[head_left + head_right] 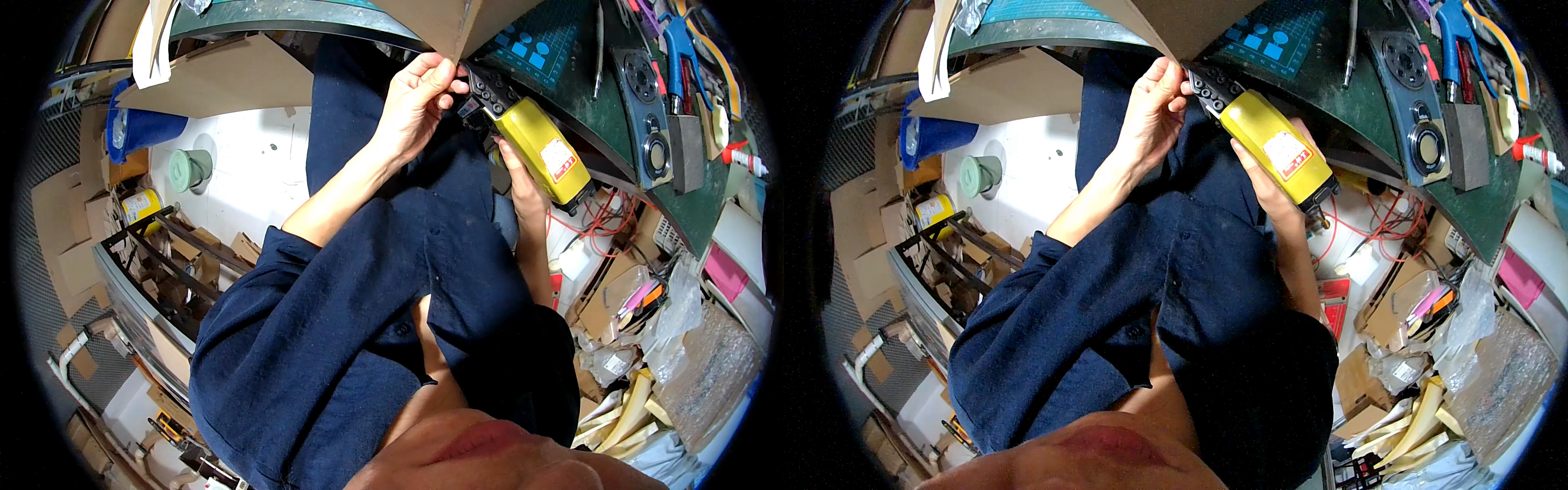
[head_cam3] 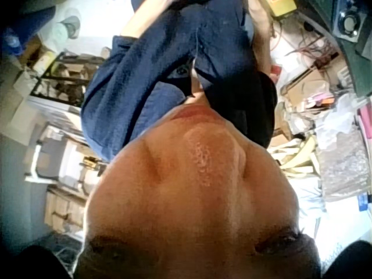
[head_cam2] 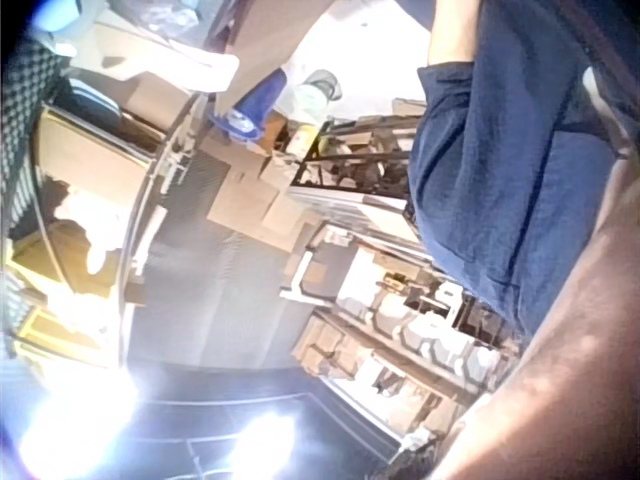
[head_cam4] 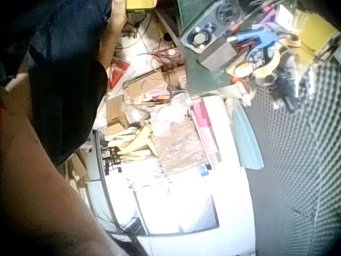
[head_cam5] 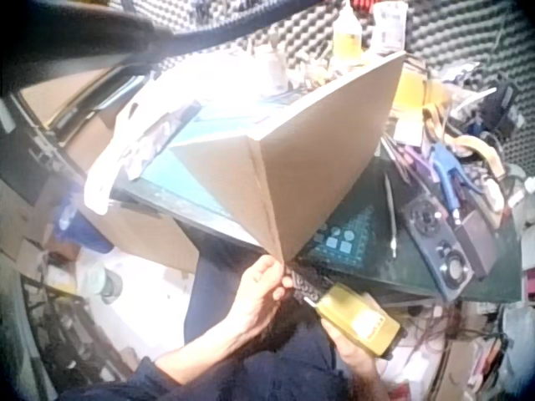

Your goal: The person applies glue to the edges of a folded cardboard piece and joins it to another cardboard sheet. They then use a staple gun to secure the joined edges, completing a small cardboard assembly.

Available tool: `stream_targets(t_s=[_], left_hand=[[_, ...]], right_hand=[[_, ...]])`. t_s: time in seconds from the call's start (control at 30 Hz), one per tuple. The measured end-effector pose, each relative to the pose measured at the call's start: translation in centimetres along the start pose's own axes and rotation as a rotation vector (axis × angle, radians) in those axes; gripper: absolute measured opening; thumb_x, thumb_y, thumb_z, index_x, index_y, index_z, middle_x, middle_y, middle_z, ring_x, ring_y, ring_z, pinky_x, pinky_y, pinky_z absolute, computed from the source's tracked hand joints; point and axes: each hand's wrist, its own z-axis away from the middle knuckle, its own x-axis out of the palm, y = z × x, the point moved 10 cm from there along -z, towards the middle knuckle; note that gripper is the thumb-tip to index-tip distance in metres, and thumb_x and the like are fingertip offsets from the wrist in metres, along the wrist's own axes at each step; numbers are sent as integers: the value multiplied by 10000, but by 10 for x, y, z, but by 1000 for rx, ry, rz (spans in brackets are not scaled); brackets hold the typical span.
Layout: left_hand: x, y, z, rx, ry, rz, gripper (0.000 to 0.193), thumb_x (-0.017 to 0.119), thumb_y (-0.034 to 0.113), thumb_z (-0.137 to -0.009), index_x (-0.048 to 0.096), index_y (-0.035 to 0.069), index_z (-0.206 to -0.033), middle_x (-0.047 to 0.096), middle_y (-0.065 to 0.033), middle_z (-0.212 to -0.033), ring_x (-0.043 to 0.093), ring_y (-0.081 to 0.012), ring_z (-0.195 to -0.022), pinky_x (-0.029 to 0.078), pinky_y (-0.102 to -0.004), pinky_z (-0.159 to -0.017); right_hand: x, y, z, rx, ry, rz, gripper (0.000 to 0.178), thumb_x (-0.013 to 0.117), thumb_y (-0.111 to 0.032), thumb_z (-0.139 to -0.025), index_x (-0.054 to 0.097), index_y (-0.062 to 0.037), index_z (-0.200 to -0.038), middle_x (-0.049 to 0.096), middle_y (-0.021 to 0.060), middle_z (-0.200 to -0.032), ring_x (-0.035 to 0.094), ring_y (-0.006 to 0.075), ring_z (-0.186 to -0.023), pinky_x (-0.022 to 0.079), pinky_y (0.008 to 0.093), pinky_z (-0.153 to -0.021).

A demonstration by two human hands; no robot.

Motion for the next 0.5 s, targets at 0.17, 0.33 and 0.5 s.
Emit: stream_targets(t_s=[0.17, 0.33, 0.5], left_hand=[[0, 3, 0, 16, -3, -37, 177, 641, 178, -918, 628, 44, -1034, 679, -58, -934, 670, -81, -785, 509, -136, -583], [-3, 1, -1, 7, -1, -21, 172, 648, 181, -915, 625, 43, -1015, 676, -55, -923, 665, -77, -768, 491, -133, -555], [-2, 1, -1, 1, -21, -12, 174, 648, 178, -915, 621, 40, -1017, 675, -59, -926, 662, -77, -761, 491, -133, -552]], right_hand=[[-2, 5, 1, 54, 54, -97, 216, 767, -43, -744, 636, 10, -907, 629, 76, -836, 607, 164, -736, 477, 289, -685], [0, 6, 2, 94, 29, -83, 221, 776, -33, -737, 625, 15, -891, 635, 68, -831, 613, 140, -735, 481, 263, -688], [-1, 1, 1, 46, 50, -80, 230, 786, -34, -729, 626, 12, -888, 629, 63, -817, 611, 136, -731, 480, 263, -681]])
